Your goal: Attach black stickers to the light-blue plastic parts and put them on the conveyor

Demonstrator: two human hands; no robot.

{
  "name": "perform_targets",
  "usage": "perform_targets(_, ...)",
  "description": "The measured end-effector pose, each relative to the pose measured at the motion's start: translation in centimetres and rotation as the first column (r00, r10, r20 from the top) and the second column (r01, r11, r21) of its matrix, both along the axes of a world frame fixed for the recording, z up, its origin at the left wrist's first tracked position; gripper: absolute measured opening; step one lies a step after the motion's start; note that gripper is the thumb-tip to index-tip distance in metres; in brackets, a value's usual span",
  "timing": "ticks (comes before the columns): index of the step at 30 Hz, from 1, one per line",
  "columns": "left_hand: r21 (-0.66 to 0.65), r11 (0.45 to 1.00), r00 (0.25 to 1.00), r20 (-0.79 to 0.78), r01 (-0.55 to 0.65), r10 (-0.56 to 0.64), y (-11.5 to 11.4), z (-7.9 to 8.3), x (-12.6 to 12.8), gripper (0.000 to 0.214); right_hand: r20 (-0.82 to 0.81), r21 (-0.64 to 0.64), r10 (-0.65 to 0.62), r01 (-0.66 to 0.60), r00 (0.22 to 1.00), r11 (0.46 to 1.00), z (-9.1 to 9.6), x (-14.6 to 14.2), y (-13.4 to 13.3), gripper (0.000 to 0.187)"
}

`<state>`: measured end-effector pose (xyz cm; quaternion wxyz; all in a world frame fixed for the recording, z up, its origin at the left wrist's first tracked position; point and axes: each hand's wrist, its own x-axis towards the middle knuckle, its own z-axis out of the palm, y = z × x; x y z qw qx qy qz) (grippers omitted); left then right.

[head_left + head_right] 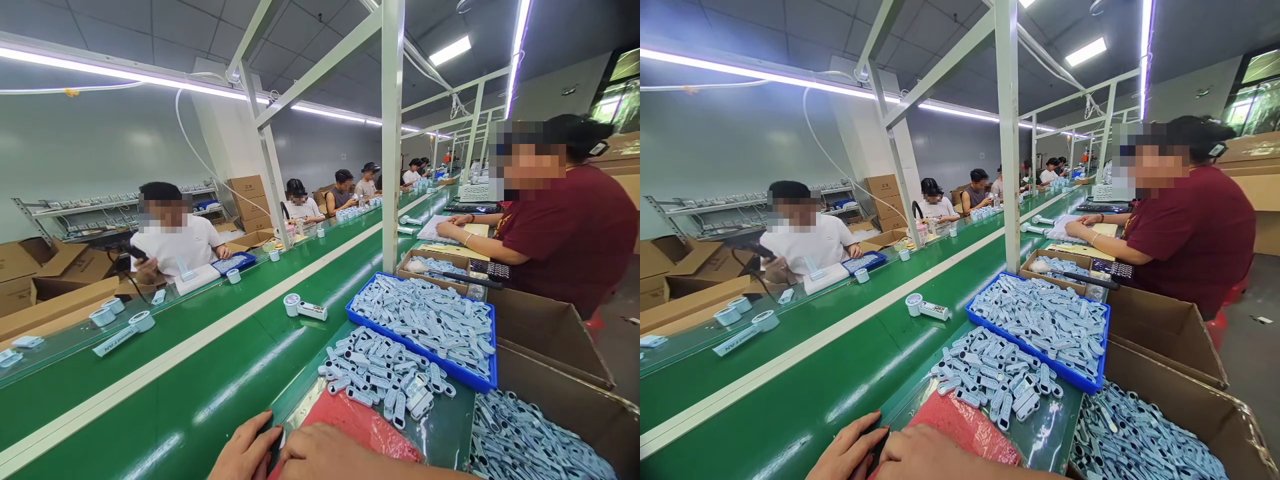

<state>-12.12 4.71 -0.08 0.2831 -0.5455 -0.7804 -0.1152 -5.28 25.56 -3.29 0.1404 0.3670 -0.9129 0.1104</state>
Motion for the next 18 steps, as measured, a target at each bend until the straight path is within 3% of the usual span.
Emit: perform_targets(18,-0.021,1.0,0.997,-0.082,0.002,-0.004,0.28,0.66,0.22,0.03,0.023,0.017,-0.002,0.001,1.0,1.0,0.33,0.12,0.1,0.02)
